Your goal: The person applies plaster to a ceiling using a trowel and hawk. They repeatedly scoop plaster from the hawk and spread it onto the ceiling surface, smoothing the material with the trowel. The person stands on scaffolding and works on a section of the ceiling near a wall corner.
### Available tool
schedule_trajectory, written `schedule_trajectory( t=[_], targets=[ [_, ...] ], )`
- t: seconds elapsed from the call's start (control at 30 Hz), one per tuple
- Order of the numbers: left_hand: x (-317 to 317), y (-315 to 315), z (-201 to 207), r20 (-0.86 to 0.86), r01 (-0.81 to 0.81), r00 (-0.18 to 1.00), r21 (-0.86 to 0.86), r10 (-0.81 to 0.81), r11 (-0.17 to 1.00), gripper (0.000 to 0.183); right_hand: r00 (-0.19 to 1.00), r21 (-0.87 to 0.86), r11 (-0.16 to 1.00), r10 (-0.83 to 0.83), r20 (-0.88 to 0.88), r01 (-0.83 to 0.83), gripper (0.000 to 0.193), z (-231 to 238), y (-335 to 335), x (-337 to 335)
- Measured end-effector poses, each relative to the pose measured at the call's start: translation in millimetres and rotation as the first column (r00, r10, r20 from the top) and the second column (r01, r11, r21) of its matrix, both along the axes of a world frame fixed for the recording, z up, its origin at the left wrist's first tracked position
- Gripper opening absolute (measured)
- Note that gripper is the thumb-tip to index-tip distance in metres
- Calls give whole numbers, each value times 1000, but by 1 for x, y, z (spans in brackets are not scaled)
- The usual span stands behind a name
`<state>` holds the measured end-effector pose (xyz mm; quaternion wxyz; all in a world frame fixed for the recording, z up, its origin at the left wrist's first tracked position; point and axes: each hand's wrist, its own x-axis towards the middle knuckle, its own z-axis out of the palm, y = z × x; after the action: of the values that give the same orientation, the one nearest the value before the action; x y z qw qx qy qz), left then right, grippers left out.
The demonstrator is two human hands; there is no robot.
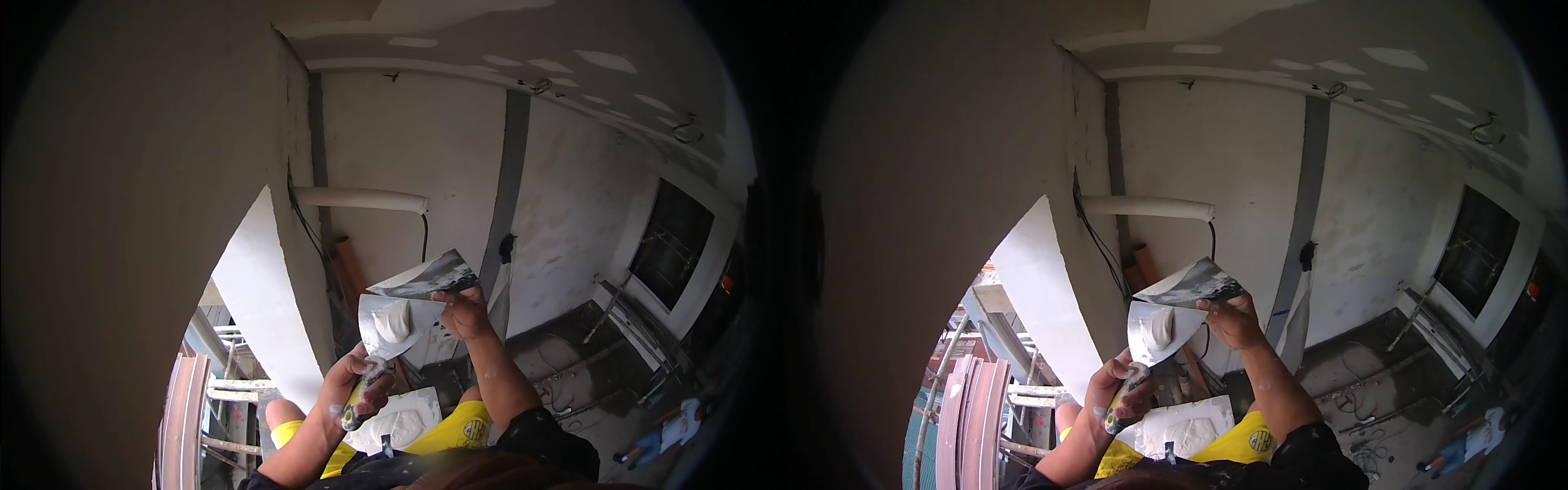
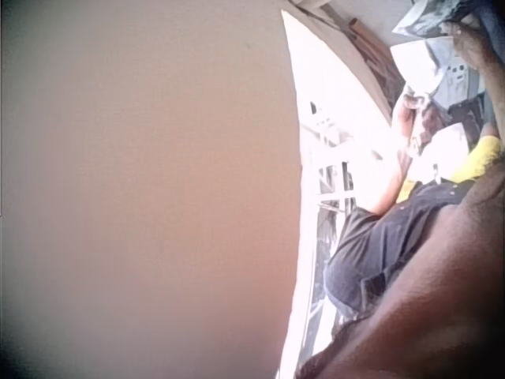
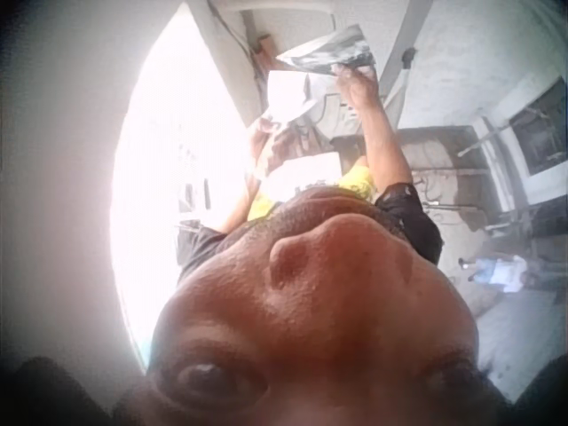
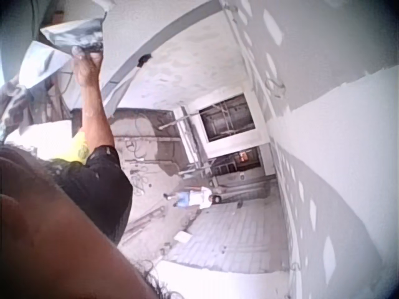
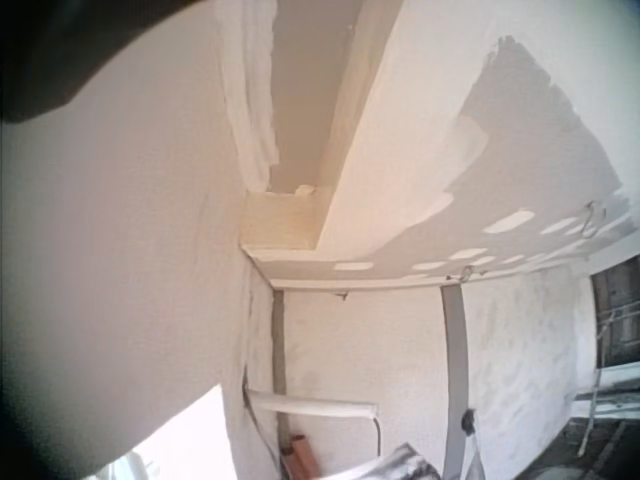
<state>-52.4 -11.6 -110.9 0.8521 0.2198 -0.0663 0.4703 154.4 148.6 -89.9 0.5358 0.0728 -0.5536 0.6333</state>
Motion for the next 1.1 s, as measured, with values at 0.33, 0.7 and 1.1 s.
schedule_trajectory(
  t=[0.33, 0.7, 1.1],
  targets=[
    [-1, 13, -6, -82, -52, 995, 28, 55, 998, 57, 882, 479, 871, -305, 358, 107, 33, -7, 27, 5],
    [-5, 30, -55, -313, -245, 929, -120, 197, 962, 52, 944, -8, 967, -251, -214, 255, 51, 221, 190, -19],
    [-1, 33, -74, -333, -322, 913, -231, 237, 918, 46, 885, -44, 996, -92, -457, 81, 39, 385, 273, -114]
  ],
)
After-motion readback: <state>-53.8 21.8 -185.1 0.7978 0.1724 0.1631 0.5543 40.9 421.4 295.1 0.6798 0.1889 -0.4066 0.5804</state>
